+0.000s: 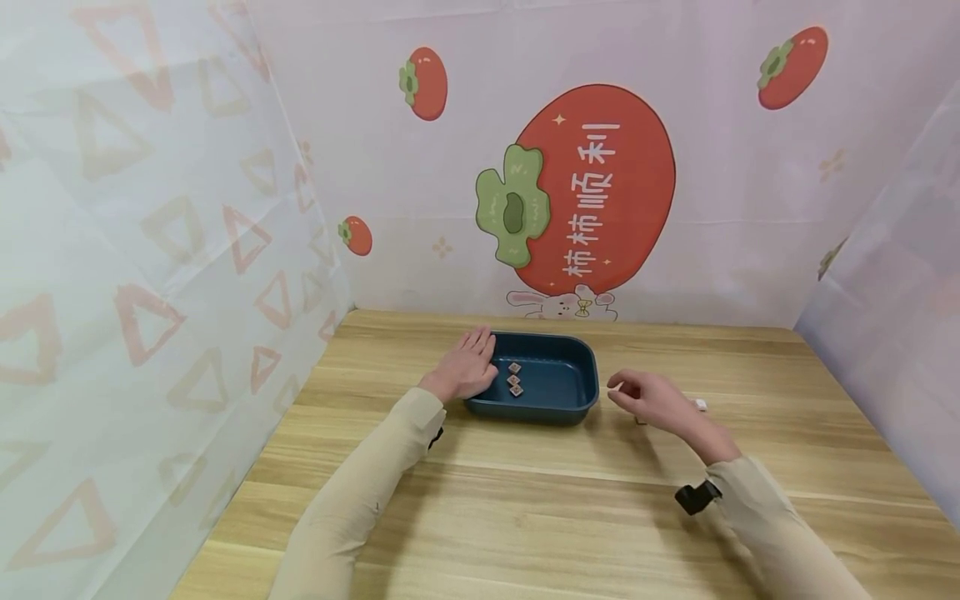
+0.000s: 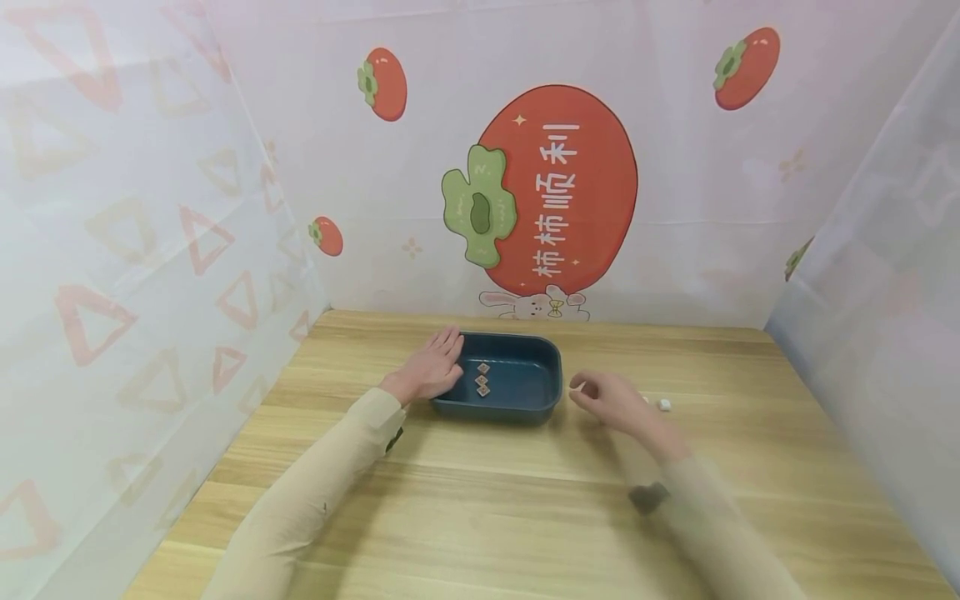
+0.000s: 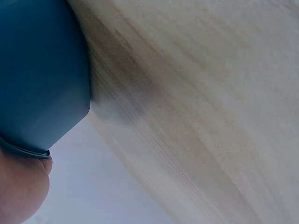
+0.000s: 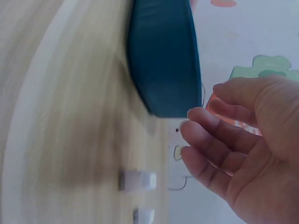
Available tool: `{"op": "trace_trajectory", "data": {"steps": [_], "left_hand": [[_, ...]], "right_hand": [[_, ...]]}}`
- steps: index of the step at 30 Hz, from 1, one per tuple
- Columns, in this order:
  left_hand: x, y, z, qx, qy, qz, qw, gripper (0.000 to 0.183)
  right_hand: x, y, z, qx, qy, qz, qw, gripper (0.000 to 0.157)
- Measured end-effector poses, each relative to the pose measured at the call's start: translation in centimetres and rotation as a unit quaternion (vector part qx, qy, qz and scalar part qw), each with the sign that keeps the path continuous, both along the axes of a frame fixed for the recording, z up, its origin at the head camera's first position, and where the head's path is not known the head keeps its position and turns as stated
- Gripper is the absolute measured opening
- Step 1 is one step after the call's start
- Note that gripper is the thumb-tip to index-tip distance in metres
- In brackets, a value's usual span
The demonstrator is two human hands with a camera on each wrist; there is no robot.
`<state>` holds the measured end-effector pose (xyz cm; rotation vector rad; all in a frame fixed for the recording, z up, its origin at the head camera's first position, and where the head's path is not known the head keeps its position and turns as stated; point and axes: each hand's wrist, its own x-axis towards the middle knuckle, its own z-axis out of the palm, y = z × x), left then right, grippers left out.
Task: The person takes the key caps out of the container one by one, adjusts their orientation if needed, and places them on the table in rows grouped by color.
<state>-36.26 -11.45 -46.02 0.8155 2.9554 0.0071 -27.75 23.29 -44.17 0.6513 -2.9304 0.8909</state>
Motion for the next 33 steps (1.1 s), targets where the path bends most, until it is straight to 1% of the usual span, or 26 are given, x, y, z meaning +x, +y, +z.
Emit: {"op": "trace_trajectory", "data": {"steps": [9, 13, 16, 19, 24, 28, 33], "left_hand": [[-0.2, 0.0, -0.2, 0.004, 0.005, 0.002, 1.0, 0.066], [-0.2, 0.0, -0.2, -0.006, 0.008, -0.001, 1.0, 0.065], [-0.1, 0.0, -0.2, -0.012, 0.005, -0.002, 0.9999, 0.065], [-0.1, 0.0, -0.2, -0.012, 0.004, -0.001, 0.9999, 0.065], [0.0, 0.0, 0.0, -0.007, 0.004, -0.005, 1.0, 0.065], [0.1, 0.0, 0.1, -0.006, 0.003, -0.005, 1.0, 0.065], [0.1, -0.1, 0.0, -0.005, 0.004, -0.003, 1.0, 0.065]], "right_hand": [[-0.3, -2.3, 1.3, -0.004, -0.006, 0.005, 1.0, 0.025], [-0.5, -3.4, 1.6, -0.001, 0.018, 0.015, 1.0, 0.025], [-0.7, -4.2, 1.5, -0.001, 0.035, 0.028, 0.999, 0.023], [-0.9, -5.2, 1.6, -0.005, 0.036, 0.033, 0.999, 0.021], [-1.1, -6.6, 1.6, 0.006, 0.041, 0.039, 0.998, 0.019], [-1.3, -7.7, 1.7, 0.001, 0.034, 0.045, 0.998, 0.019], [-1.8, -8.9, 1.4, -0.005, 0.03, 0.055, 0.998, 0.018]]}}
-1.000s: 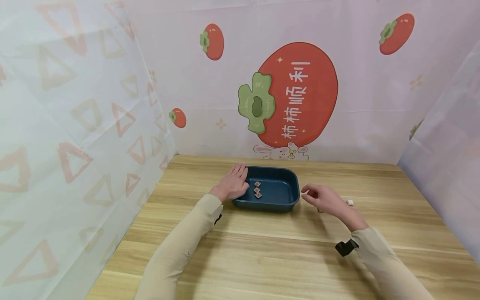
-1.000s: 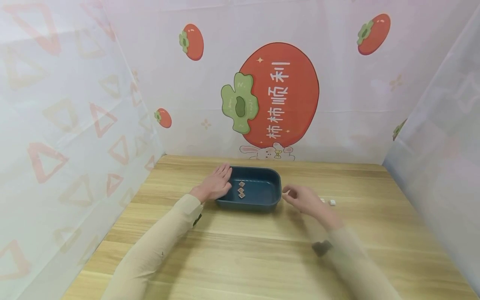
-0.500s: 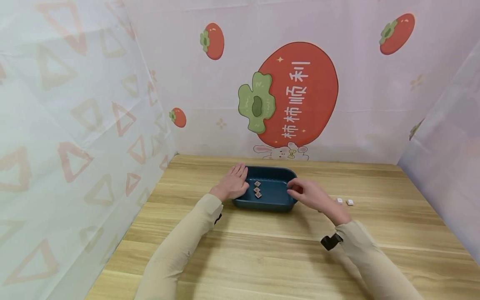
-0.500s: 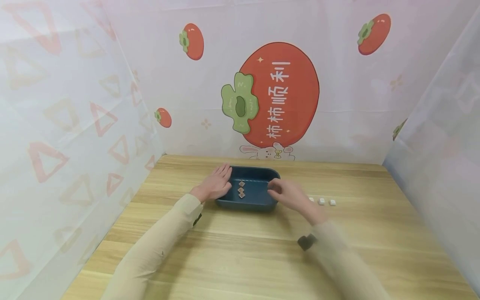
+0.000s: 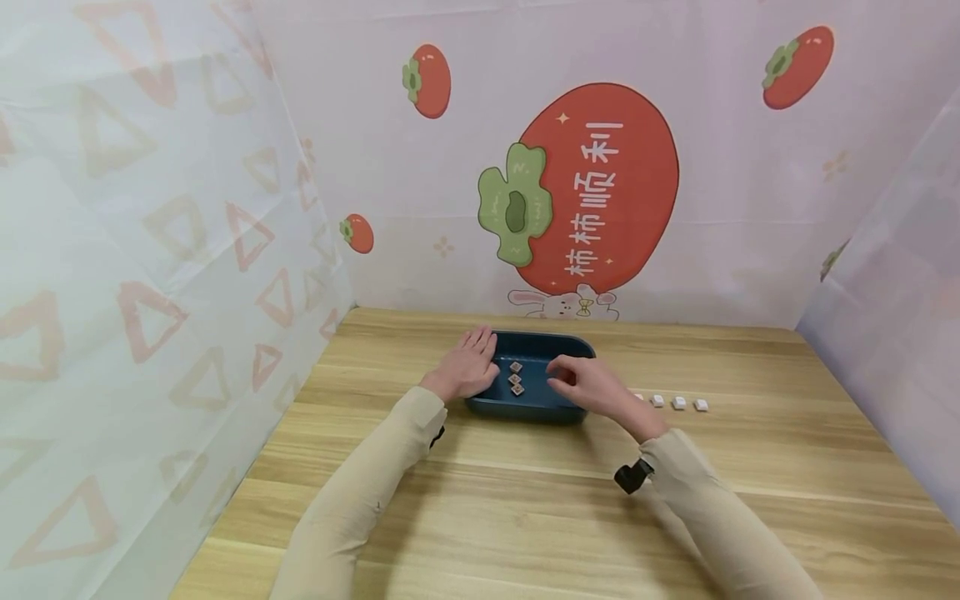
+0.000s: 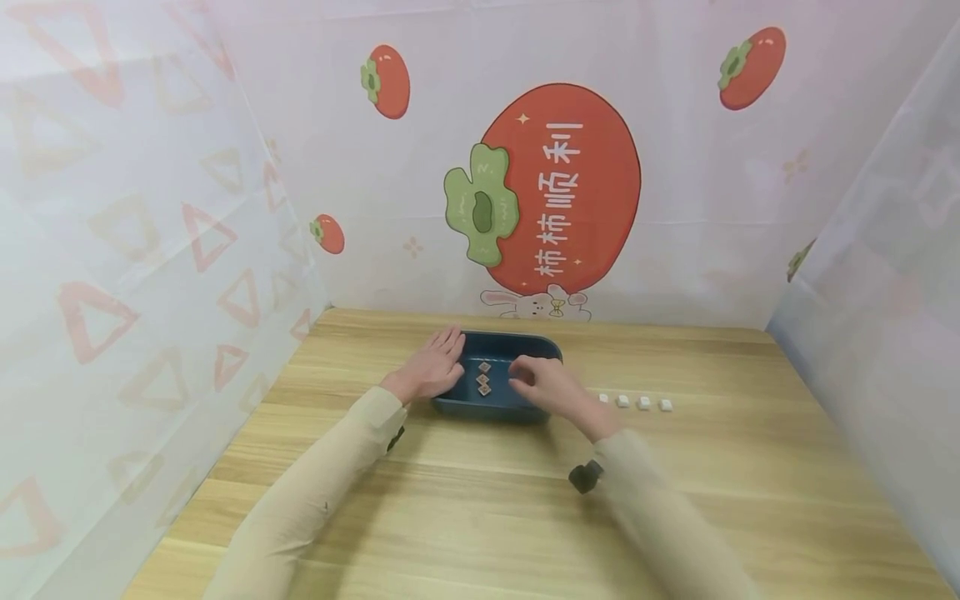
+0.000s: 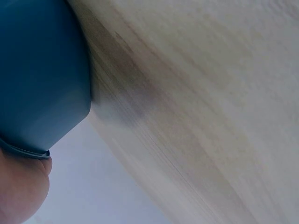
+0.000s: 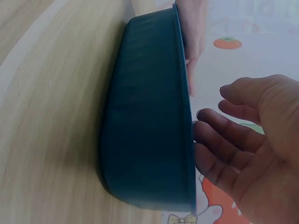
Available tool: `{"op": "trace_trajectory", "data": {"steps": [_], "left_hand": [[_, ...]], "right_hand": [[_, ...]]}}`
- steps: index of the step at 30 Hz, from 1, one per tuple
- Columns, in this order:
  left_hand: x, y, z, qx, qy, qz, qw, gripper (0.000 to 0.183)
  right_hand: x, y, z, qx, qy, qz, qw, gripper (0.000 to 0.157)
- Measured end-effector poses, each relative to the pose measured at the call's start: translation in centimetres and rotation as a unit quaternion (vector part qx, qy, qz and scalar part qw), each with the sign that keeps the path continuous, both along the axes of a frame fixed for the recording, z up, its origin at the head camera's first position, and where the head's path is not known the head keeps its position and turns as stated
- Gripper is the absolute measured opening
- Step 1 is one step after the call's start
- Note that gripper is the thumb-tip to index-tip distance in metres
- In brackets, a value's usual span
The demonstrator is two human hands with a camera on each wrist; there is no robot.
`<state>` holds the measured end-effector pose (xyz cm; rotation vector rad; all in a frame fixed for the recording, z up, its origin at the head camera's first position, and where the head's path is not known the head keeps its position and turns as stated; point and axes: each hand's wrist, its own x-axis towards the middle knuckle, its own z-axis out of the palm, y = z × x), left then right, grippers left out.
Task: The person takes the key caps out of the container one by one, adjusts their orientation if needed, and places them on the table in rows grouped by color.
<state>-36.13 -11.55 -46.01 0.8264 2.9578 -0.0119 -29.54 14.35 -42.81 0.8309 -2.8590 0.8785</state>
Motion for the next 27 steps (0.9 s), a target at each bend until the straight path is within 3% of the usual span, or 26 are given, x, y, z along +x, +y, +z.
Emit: {"op": "trace_trajectory", "data": {"steps": [12, 27], "left_hand": [[-0.3, 0.2, -0.5, 0.003, -0.006, 0.001, 1.0, 0.066], [-0.4, 0.0, -0.3, 0.005, -0.001, 0.001, 1.0, 0.065]], "right_hand": [[-1.5, -1.7, -1.7, 0.008, -0.057, 0.018, 0.998, 0.025], [-3.4, -3.8, -3.0, 0.044, -0.071, 0.035, 0.996, 0.025]]}}
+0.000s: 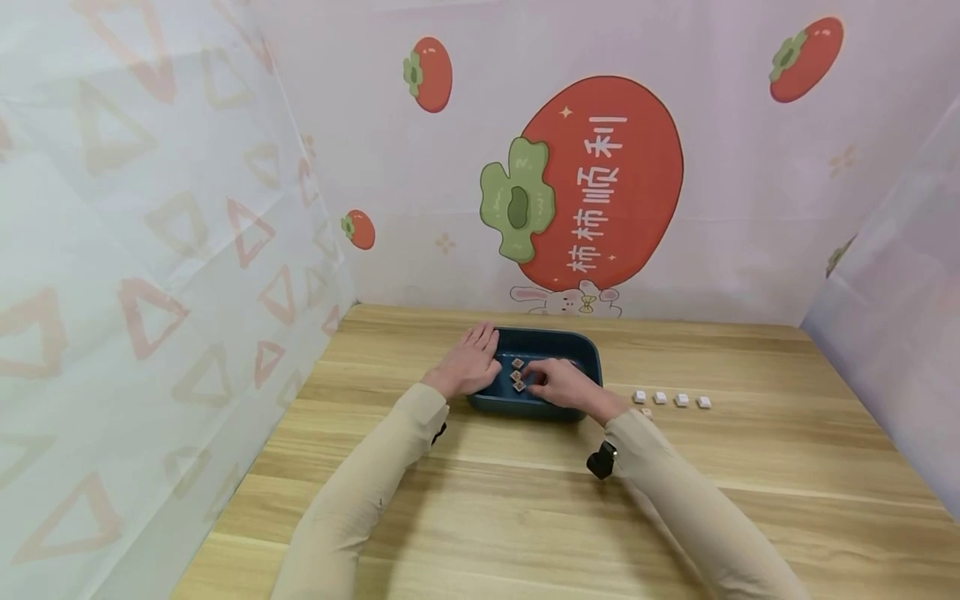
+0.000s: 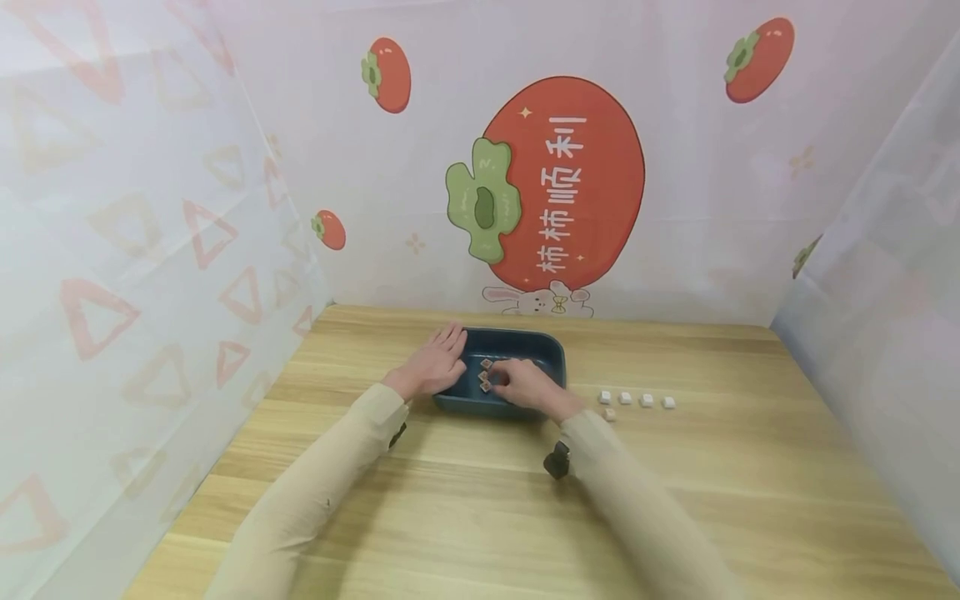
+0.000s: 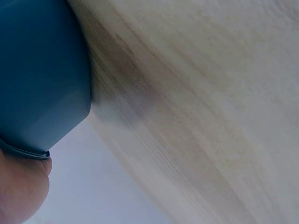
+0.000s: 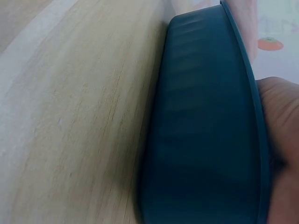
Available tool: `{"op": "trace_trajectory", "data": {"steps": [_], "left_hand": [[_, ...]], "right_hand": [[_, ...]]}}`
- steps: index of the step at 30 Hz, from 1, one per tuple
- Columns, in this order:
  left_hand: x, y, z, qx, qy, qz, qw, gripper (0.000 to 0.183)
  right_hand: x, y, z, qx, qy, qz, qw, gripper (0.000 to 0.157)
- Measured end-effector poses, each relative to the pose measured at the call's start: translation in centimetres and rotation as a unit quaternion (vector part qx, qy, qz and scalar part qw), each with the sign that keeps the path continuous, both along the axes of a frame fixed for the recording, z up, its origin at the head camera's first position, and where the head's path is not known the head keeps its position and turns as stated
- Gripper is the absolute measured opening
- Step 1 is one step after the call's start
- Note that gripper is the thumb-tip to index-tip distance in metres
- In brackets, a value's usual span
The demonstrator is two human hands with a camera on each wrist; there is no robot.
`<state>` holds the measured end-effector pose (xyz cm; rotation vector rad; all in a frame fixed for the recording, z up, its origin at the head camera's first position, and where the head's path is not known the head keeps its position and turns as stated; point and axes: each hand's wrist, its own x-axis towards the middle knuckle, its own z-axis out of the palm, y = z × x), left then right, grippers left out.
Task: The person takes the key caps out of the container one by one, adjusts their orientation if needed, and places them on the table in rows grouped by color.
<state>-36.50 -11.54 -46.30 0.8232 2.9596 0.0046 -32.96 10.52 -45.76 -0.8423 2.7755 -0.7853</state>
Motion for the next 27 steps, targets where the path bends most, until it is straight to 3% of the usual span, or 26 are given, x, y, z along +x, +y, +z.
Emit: {"op": "trace_trajectory", "data": {"steps": [10, 27], "left_hand": [[0.0, 0.0, 0.4, 0.002, -0.002, 0.001, 1.0, 0.065], [0.0, 0.1, 0.2, 0.004, -0.009, 0.003, 0.9999, 0.064]], "right_hand": [[-1.3, -1.2, -0.3, 0.009, -0.047, 0.016, 0.999, 0.031], [-2.1, -2.3, -0.9, 0.041, -0.059, 0.005, 0.997, 0.023]]}}
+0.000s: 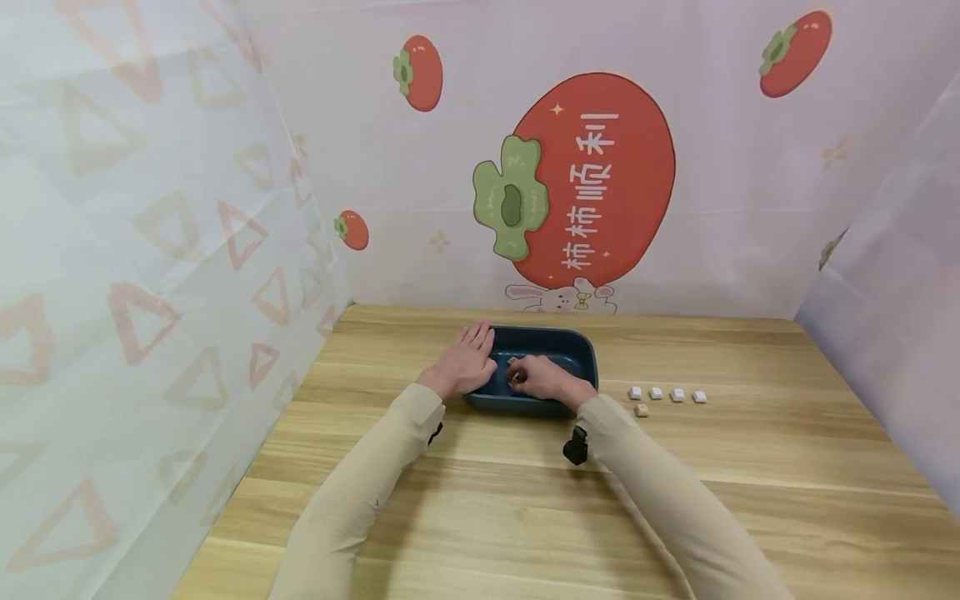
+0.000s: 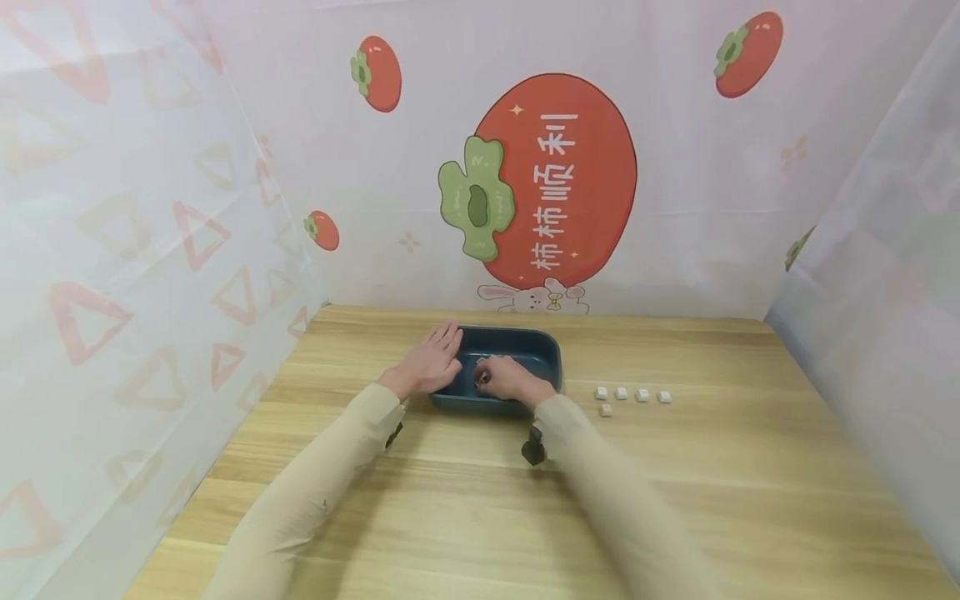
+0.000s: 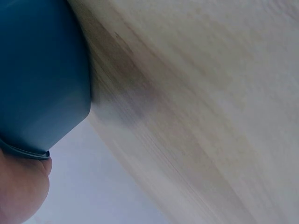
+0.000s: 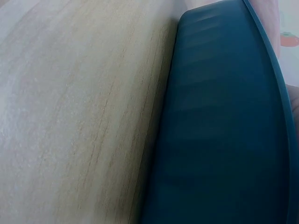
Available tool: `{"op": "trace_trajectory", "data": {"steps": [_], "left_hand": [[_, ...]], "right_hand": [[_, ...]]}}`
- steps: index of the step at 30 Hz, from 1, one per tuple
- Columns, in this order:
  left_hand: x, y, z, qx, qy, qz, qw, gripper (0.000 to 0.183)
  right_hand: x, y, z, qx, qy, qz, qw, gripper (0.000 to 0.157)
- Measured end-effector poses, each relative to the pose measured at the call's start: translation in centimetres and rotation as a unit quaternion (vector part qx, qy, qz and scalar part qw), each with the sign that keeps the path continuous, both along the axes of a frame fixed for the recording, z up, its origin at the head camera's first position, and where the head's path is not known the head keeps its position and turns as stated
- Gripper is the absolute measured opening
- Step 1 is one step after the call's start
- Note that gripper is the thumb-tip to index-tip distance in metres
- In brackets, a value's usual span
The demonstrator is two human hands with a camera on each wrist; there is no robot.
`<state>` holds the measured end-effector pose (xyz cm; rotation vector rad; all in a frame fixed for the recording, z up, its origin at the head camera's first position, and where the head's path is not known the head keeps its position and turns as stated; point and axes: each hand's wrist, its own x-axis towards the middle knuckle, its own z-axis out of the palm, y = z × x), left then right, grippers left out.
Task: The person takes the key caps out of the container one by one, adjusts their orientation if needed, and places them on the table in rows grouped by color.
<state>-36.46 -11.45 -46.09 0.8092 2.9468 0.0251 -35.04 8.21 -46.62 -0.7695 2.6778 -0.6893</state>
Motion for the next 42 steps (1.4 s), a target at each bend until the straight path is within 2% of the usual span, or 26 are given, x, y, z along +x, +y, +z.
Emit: {"op": "trace_trajectory", "data": {"steps": [6, 14, 17, 26, 35, 42], "left_hand": [[-0.1, -0.1, -0.1, 0.0, 0.0, 0.002, 1.0, 0.063], [-0.1, -0.1, -0.1, -0.006, 0.005, -0.001, 1.0, 0.064], [0.0, 0.0, -0.1, -0.006, 0.005, -0.001, 1.0, 0.064], [0.1, 0.0, 0.1, -0.007, 0.006, -0.003, 1.0, 0.064], [0.1, 0.0, 0.1, -0.011, 0.014, -0.005, 0.9998, 0.065], [0.1, 0.0, -0.1, -0.009, 0.013, -0.004, 0.9999, 0.065]], "right_hand": [[-0.2, -0.7, 0.0, 0.012, 0.008, 0.0, 1.0, 0.013], [-0.2, -0.7, 0.0, 0.015, -0.004, -0.007, 1.0, 0.01], [-0.2, -0.6, 0.0, 0.006, -0.006, -0.009, 1.0, 0.012], [0.2, 0.1, 0.0, -0.034, -0.018, -0.022, 0.999, 0.041], [1.0, 1.5, 0.8, -0.075, -0.025, -0.028, 0.996, 0.028], [1.4, 2.9, 1.5, -0.075, -0.035, -0.044, 0.996, 0.031]]}}
